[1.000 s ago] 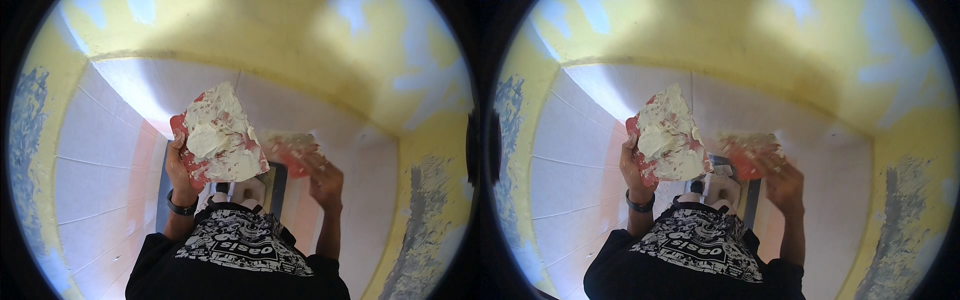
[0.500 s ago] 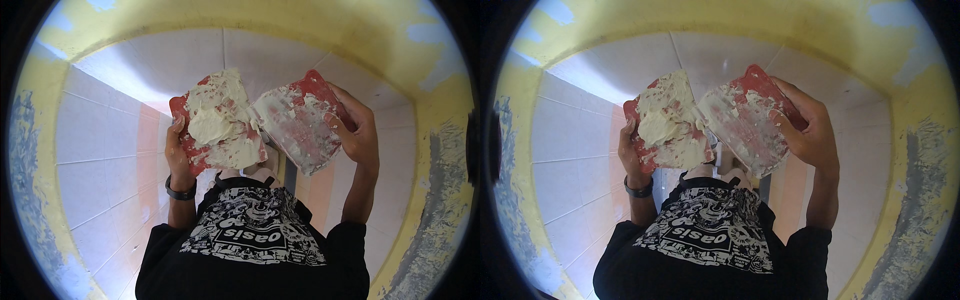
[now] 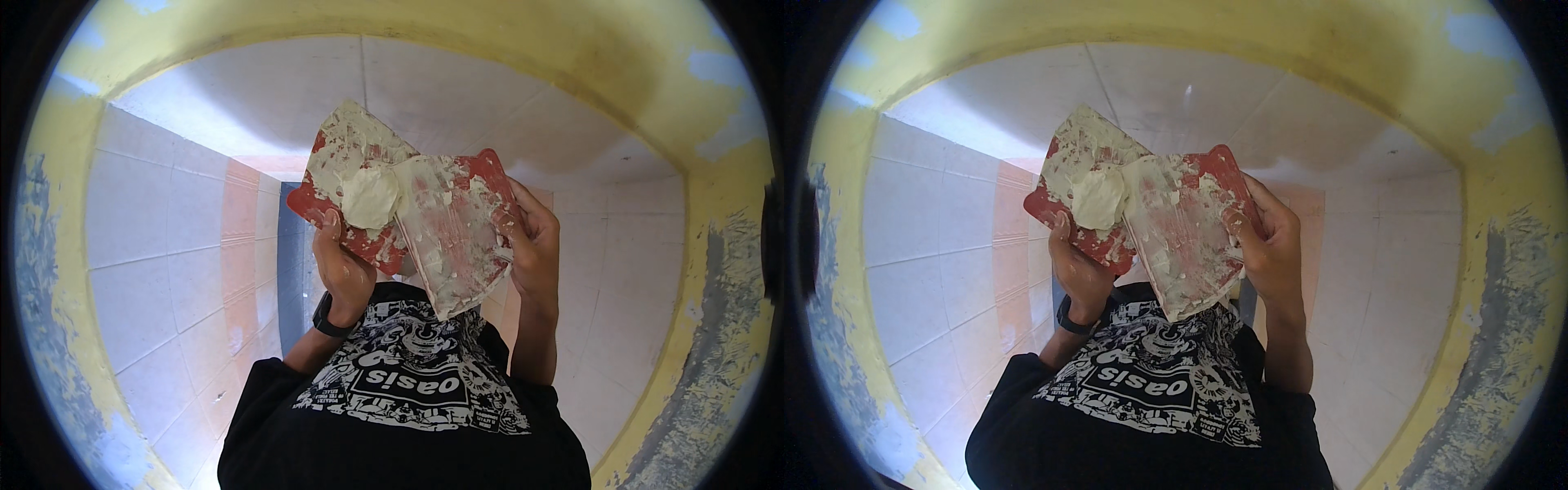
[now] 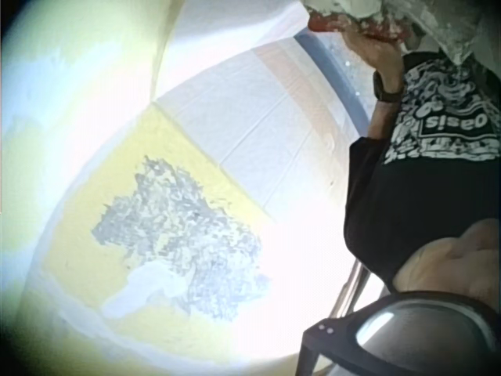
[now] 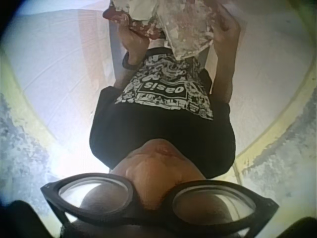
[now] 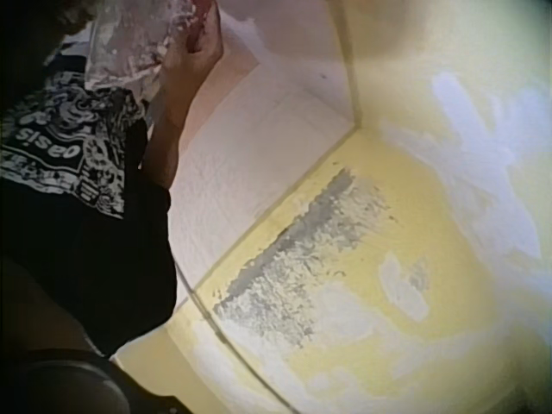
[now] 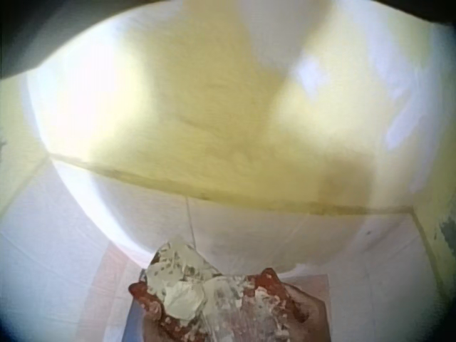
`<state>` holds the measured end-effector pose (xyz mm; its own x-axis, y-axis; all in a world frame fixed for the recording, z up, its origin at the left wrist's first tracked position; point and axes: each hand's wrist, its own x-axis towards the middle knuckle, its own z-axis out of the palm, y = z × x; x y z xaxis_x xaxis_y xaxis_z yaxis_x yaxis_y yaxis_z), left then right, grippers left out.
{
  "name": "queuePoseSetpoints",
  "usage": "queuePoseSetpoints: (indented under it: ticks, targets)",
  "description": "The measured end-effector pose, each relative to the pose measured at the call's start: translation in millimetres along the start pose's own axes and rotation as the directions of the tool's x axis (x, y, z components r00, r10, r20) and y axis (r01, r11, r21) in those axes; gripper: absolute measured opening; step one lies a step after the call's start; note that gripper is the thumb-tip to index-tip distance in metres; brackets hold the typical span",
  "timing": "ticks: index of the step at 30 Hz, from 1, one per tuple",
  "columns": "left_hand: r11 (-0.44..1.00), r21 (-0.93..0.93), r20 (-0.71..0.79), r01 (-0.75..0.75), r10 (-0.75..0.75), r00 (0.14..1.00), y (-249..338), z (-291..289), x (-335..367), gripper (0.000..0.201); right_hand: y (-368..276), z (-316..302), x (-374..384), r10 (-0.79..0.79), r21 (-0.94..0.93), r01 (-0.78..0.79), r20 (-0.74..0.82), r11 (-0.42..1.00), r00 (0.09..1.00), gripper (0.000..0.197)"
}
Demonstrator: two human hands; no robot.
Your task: The person uses two putty knives to transfer and apply plaster to the upper section of a wall and around a vertical pipe.
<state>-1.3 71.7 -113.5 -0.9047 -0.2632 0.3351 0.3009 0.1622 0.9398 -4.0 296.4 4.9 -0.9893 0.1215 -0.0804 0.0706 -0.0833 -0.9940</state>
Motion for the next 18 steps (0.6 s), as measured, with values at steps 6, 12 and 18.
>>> queuePoseSetpoints:
  ticks: [6,12,18]
  targets:
    - [0.867,-0.418,0.053,0.272,-0.276,0.960,13.4,5.2,8.2,0.042,25.4,-11.7,6.9,0.145,0.268,-0.155,0.056,0.951,0.988,0.047]
    - [0.529,-0.717,0.134,0.453,-0.534,0.835,29.9,5.8,21.9,0.034,35.4,-16.5,12.7,0.251,0.408,-0.264,0.088,0.874,0.964,0.050]
    - [0.953,-0.141,0.001,0.268,-0.271,0.963,11.1,0.7,13.0,0.037,38.3,-15.8,19.1,0.287,0.435,-0.332,0.168,0.837,0.943,0.054]
